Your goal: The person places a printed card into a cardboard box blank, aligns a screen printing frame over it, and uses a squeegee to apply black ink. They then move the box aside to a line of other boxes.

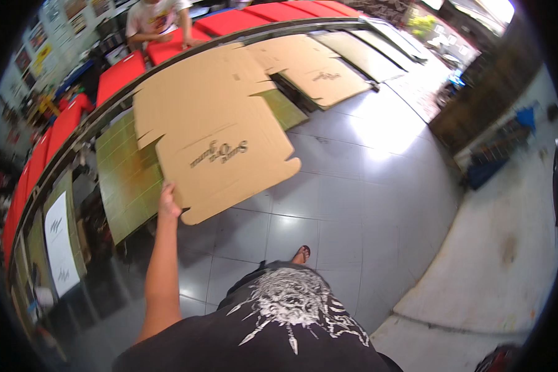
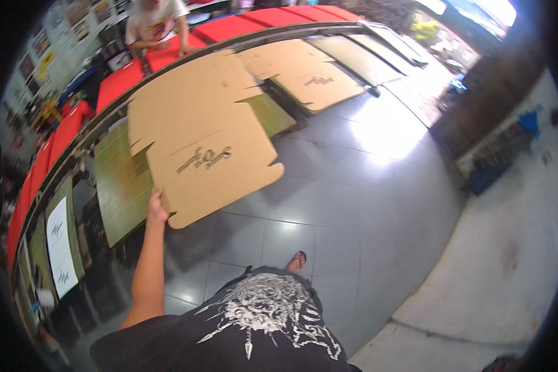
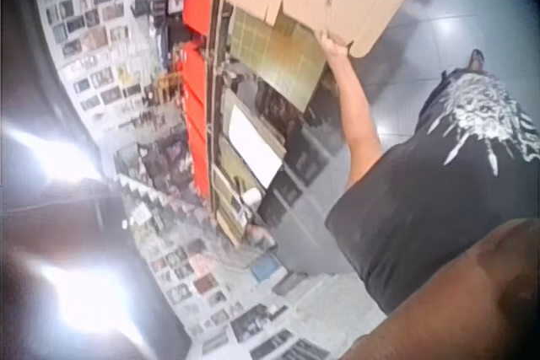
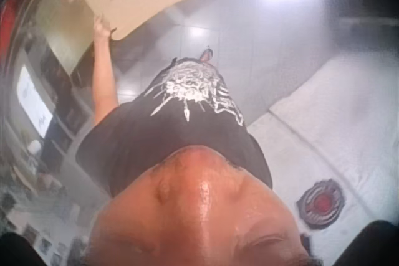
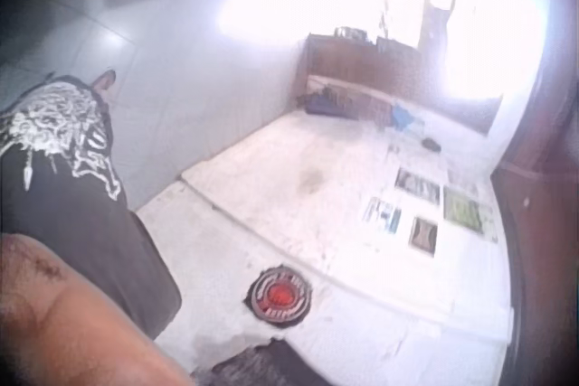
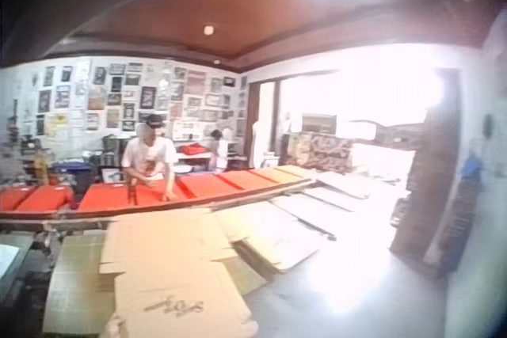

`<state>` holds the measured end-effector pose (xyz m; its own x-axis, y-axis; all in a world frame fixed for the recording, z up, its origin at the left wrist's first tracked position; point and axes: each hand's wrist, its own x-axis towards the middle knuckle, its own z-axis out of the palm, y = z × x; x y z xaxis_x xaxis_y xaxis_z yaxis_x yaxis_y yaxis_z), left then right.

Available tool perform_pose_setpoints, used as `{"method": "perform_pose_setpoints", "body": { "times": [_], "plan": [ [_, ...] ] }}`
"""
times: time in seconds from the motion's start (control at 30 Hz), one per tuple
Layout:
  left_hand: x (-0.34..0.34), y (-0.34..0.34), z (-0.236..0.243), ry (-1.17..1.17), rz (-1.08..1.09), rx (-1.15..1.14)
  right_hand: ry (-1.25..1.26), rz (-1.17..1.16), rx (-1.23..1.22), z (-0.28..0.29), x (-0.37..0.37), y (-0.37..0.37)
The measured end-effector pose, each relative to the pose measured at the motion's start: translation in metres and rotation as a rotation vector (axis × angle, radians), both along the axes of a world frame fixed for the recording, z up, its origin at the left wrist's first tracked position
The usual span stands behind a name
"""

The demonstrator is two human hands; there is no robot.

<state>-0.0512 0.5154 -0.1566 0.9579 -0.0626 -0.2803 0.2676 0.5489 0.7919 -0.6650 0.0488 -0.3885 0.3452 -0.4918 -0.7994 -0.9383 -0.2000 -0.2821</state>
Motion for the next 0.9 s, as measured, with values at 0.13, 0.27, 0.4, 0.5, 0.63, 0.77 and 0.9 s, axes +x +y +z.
{"method": "perform_pose_setpoints", "body": {
  "times": [0.13,0.27,0.4,0.5,0.63,0.77,0.9],
  "plan": [
    [0.033,-0.036,-0.037,-0.009,0.061,0.011,-0.218,0.050,-0.052,-0.009,0.116,-0.147],
    [0.042,-0.034,-0.053,0.058,0.087,0.020,-0.525,0.101,-0.308,-0.019,0.215,-0.287],
    [0.045,-0.036,-0.060,0.029,0.200,0.268,-0.637,-0.215,-0.118,0.051,0.360,-0.307],
    [0.054,-0.052,-0.064,0.006,0.232,0.756,-0.639,-0.149,-0.143,0.017,0.384,-0.316],
    [0.038,-0.081,-0.026,-0.023,0.247,1.676,-0.444,0.151,0.030,-0.069,0.375,-0.299],
    [0.056,-0.090,-0.012,-0.278,-0.026,2.054,-0.200,0.627,-0.040,-0.116,0.385,-0.254],
    [0.069,-0.093,-0.025,-0.280,-0.147,1.976,-0.192,0.532,0.110,-0.084,0.459,-0.263]
  ]
}}
